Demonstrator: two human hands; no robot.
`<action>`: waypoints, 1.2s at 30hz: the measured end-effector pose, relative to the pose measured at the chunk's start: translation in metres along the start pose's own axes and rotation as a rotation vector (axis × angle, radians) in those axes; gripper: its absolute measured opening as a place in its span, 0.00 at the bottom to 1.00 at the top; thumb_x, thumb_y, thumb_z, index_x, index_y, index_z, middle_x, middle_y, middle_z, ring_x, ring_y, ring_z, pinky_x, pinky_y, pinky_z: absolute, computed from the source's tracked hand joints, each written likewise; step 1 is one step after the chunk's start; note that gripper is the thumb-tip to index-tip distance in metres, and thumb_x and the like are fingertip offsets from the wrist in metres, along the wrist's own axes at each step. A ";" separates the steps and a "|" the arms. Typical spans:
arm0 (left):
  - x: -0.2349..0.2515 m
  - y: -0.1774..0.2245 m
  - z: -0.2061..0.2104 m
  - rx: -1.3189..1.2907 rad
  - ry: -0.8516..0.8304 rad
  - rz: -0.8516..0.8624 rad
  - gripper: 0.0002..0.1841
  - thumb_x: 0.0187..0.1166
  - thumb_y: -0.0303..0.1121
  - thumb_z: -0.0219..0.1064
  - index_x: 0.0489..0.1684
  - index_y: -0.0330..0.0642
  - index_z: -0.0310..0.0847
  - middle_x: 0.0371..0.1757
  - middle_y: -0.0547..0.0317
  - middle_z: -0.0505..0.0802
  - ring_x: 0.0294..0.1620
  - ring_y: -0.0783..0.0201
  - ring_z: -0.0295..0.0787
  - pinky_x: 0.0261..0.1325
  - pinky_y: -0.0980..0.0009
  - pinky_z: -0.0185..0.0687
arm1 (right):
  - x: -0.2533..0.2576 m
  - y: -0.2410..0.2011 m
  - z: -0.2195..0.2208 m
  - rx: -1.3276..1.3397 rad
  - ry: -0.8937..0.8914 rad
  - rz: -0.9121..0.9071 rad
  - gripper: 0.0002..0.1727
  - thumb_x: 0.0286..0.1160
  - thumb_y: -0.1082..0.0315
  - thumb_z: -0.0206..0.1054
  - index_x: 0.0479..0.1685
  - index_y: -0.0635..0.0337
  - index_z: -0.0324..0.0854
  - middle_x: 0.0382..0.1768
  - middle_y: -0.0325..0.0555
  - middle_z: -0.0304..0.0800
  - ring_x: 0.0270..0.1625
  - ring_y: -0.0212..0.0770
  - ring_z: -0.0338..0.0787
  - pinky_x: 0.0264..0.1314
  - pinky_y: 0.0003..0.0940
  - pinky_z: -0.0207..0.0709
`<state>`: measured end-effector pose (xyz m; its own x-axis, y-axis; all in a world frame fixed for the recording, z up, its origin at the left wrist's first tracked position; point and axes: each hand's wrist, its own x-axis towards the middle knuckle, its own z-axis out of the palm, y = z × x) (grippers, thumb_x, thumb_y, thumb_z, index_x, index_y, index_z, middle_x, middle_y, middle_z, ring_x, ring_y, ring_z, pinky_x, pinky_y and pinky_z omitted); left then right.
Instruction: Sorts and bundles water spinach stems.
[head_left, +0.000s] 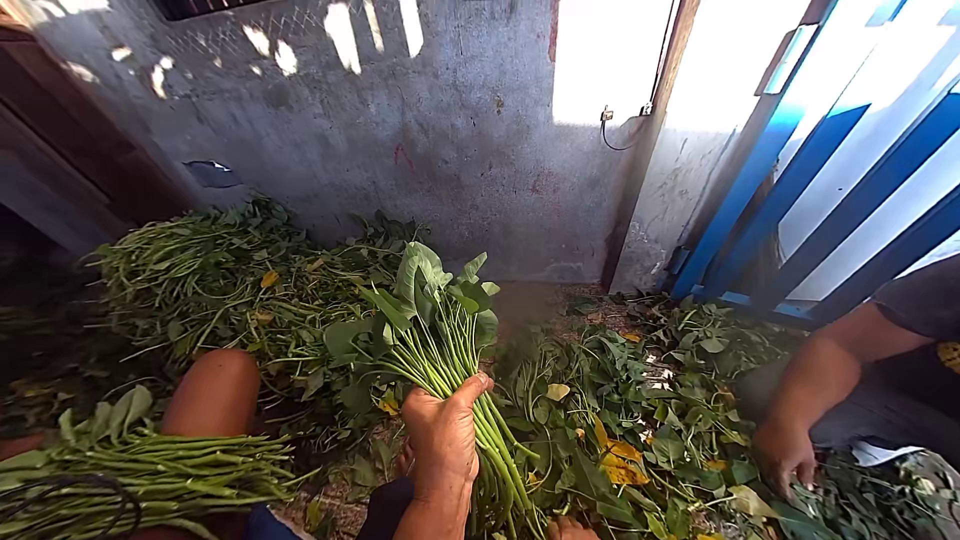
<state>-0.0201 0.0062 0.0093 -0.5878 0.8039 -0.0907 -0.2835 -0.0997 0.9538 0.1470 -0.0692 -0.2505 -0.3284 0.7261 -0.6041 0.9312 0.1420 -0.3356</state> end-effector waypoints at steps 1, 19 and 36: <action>0.001 0.001 -0.001 0.002 0.015 0.019 0.19 0.53 0.07 0.77 0.43 0.22 0.79 0.31 0.34 0.93 0.28 0.44 0.95 0.31 0.54 0.96 | 0.000 0.002 -0.008 0.120 0.086 0.029 0.23 0.85 0.64 0.56 0.71 0.70 0.77 0.69 0.70 0.83 0.70 0.69 0.85 0.67 0.69 0.79; 0.001 0.000 -0.002 0.013 0.048 0.030 0.16 0.60 0.09 0.76 0.45 0.21 0.79 0.31 0.37 0.94 0.28 0.47 0.96 0.32 0.57 0.97 | -0.063 0.065 -0.118 1.501 0.349 -0.134 0.14 0.82 0.67 0.63 0.59 0.63 0.86 0.50 0.48 0.92 0.51 0.41 0.90 0.54 0.42 0.85; -0.013 -0.020 0.003 -0.004 -0.232 -0.268 0.19 0.64 0.13 0.77 0.52 0.20 0.77 0.36 0.32 0.94 0.31 0.44 0.95 0.36 0.54 0.95 | -0.093 -0.010 -0.114 0.975 0.715 -0.667 0.13 0.83 0.69 0.66 0.59 0.61 0.92 0.47 0.48 0.94 0.55 0.40 0.89 0.66 0.41 0.81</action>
<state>-0.0045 -0.0001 -0.0075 -0.3048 0.9134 -0.2698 -0.4081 0.1307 0.9035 0.1863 -0.0611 -0.1085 -0.2363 0.9338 0.2686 0.0474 0.2872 -0.9567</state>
